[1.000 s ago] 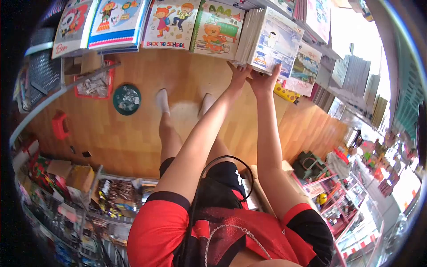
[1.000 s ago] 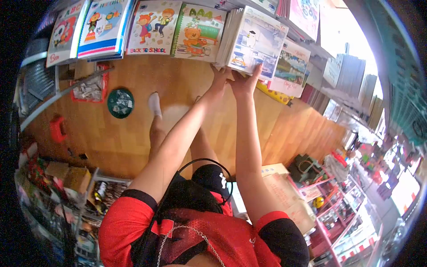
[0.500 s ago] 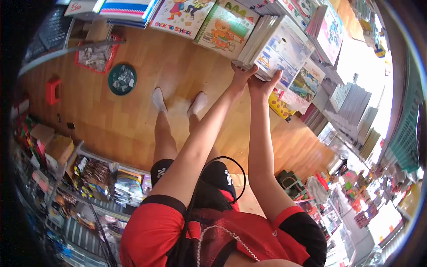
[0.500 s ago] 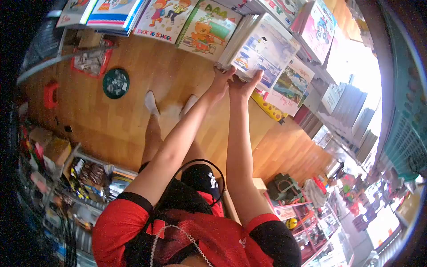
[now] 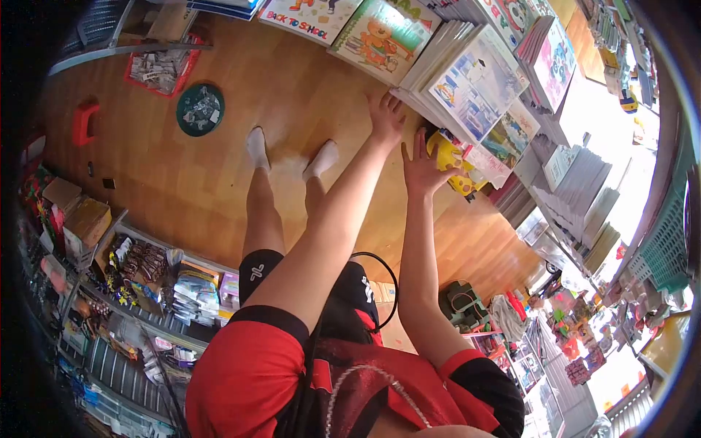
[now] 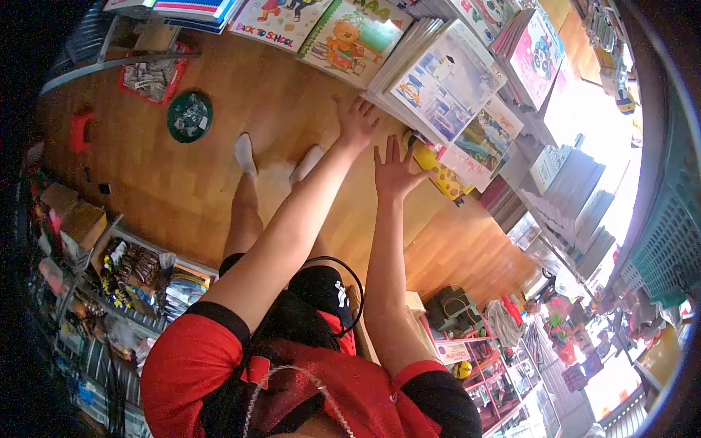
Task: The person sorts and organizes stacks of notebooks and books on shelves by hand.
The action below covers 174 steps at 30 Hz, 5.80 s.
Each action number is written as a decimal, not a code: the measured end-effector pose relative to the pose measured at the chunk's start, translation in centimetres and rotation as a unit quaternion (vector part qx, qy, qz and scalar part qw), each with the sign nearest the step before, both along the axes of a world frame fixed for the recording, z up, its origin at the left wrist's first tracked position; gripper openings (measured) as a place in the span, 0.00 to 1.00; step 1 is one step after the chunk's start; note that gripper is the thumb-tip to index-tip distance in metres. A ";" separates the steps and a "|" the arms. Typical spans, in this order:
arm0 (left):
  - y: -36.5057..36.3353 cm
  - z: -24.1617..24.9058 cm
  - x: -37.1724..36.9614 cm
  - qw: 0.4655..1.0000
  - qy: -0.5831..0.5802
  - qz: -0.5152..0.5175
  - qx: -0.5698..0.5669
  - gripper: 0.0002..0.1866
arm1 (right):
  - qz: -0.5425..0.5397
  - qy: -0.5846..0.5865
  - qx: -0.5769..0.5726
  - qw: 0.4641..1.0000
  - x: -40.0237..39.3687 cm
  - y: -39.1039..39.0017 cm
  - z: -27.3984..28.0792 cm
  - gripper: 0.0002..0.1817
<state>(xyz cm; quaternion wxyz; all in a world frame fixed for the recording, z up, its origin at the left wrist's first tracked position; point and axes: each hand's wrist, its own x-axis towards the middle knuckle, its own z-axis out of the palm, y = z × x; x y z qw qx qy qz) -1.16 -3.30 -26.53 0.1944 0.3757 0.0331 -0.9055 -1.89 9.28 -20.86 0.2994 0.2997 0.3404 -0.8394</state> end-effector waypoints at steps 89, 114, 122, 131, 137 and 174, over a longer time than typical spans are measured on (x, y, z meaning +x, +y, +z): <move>-7.1 7.1 3.2 0.752 -0.020 -0.488 -0.442 0.65 | 0.182 0.116 0.095 0.972 -3.0 8.6 -11.2 0.28; -14.2 0.8 30.3 0.843 -0.052 -0.420 -0.331 0.61 | 0.394 0.056 0.518 0.757 24.3 6.4 -20.1 0.25; -22.2 -16.3 33.2 0.883 -0.104 -0.317 -0.330 0.57 | 0.584 0.412 0.450 0.535 19.7 -11.6 -38.1 0.25; -31.1 -37.2 32.8 0.893 -0.110 -0.345 -0.268 0.43 | 0.671 0.575 0.423 0.202 14.1 -25.8 -51.3 0.24; -32.5 -38.8 31.1 0.847 -0.173 -0.384 -0.326 0.41 | 0.690 0.567 0.432 0.126 11.7 -28.4 -54.8 0.23; -32.0 -42.0 24.6 0.480 -0.432 -0.359 -0.674 0.48 | -0.252 0.887 0.385 0.052 14.8 6.8 12.7 0.19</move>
